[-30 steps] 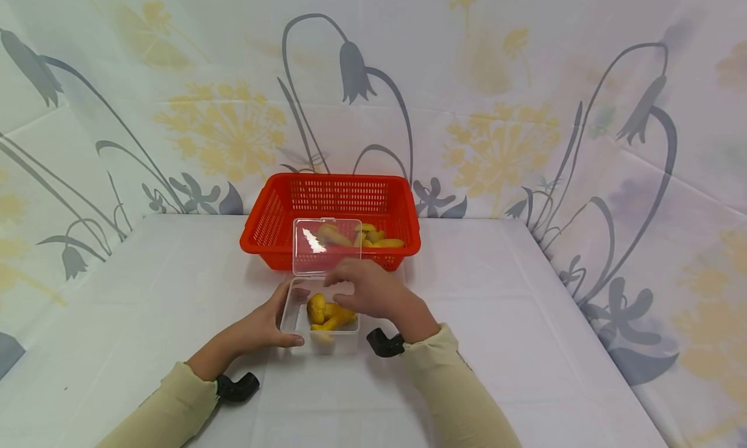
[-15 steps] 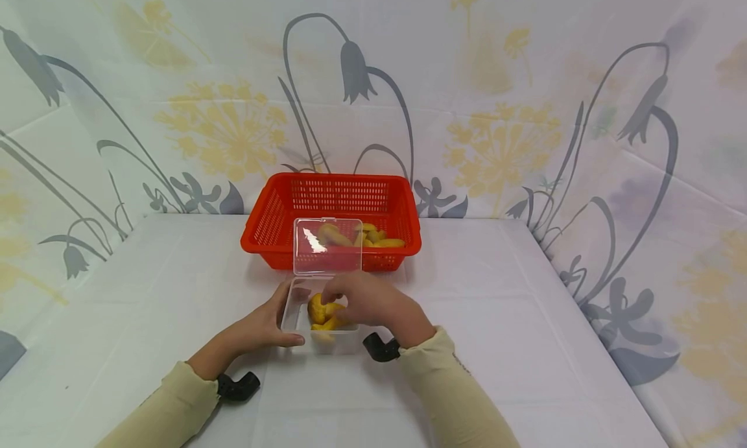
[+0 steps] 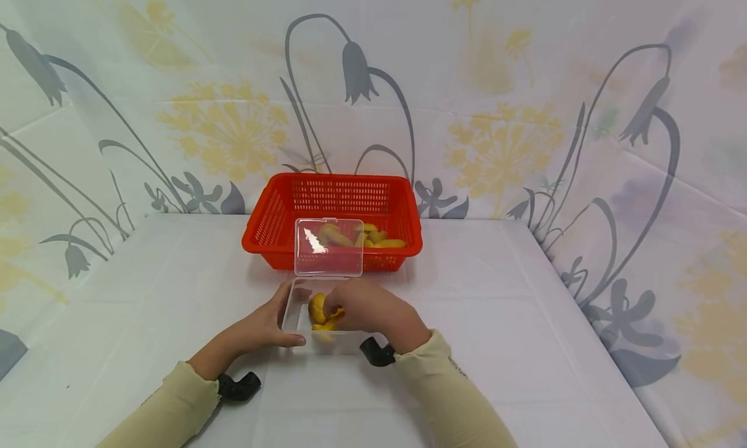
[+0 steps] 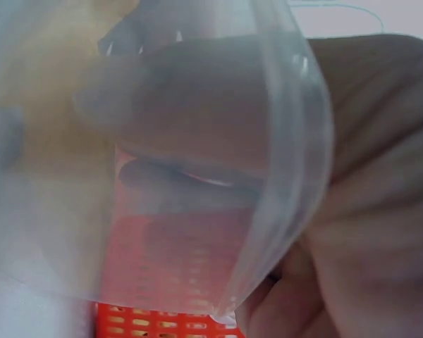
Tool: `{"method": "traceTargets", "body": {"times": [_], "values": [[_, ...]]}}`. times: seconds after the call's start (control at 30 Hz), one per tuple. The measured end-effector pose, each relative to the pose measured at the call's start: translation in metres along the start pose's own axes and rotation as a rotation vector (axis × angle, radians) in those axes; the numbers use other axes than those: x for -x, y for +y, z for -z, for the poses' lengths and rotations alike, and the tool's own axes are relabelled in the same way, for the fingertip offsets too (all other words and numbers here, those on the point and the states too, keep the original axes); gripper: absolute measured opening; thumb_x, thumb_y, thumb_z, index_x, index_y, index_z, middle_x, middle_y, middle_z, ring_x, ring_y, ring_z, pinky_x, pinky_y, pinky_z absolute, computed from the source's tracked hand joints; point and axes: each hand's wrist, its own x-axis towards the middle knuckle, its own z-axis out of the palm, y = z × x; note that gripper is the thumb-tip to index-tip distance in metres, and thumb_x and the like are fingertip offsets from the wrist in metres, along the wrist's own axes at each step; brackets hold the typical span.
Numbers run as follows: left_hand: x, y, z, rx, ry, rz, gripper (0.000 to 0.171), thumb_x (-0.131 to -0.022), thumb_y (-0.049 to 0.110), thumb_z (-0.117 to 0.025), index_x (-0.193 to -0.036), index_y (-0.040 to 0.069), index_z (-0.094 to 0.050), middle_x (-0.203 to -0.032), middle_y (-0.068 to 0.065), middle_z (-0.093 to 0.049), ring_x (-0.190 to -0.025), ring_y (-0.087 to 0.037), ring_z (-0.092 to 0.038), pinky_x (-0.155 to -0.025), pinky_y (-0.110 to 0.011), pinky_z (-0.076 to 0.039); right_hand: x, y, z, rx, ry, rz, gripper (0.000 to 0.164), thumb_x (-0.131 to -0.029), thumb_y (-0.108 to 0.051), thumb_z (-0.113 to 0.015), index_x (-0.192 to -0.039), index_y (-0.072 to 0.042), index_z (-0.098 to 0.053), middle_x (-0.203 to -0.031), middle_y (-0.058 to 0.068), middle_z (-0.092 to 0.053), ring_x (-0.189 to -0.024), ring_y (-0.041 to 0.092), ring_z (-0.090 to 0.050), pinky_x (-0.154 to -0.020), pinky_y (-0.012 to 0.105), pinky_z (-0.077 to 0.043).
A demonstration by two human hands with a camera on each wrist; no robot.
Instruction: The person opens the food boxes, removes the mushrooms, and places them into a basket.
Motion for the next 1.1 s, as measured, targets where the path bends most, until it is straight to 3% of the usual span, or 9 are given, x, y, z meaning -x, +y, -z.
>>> {"method": "traceTargets", "body": {"times": [0.43,0.67,1.1], "values": [[-0.0003,0.0018,-0.0001,-0.001,0.003,0.002,0.113,-0.067,0.037,-0.087,-0.149,0.042,-0.009,-0.153,-0.004,-0.035,-0.148,-0.028,-0.022,-0.118,-0.050,-0.026,-0.0023,-0.0035,-0.0039,0.095,0.001,-0.018,0.019,-0.079,-0.030,-0.080,-0.096,-0.022,-0.078,-0.075,-0.013,-0.066,-0.071,0.007,-0.054,-0.074,0.018,-0.052],[0.0000,-0.0010,-0.0007,0.000,0.002,0.011,0.113,-0.068,0.035,-0.087,-0.148,0.044,-0.007,-0.154,-0.005,-0.033,-0.148,-0.029,-0.022,-0.117,-0.052,-0.027,-0.0013,-0.0044,-0.0028,0.126,-0.009,-0.008,0.020,-0.081,-0.029,-0.079,-0.099,-0.023,-0.078,-0.081,-0.012,-0.070,-0.072,0.007,-0.055,-0.077,0.019,-0.053],[-0.0013,-0.0037,-0.0004,0.002,-0.005,-0.009,0.111,-0.069,0.033,-0.087,-0.148,0.045,-0.009,-0.153,-0.005,-0.033,-0.147,-0.029,-0.024,-0.117,-0.053,-0.027,0.0021,-0.0014,0.0012,0.012,0.051,0.015,0.022,-0.085,-0.031,-0.074,-0.104,-0.020,-0.074,-0.091,-0.011,-0.069,-0.080,0.006,-0.057,-0.080,0.019,-0.053]]}}
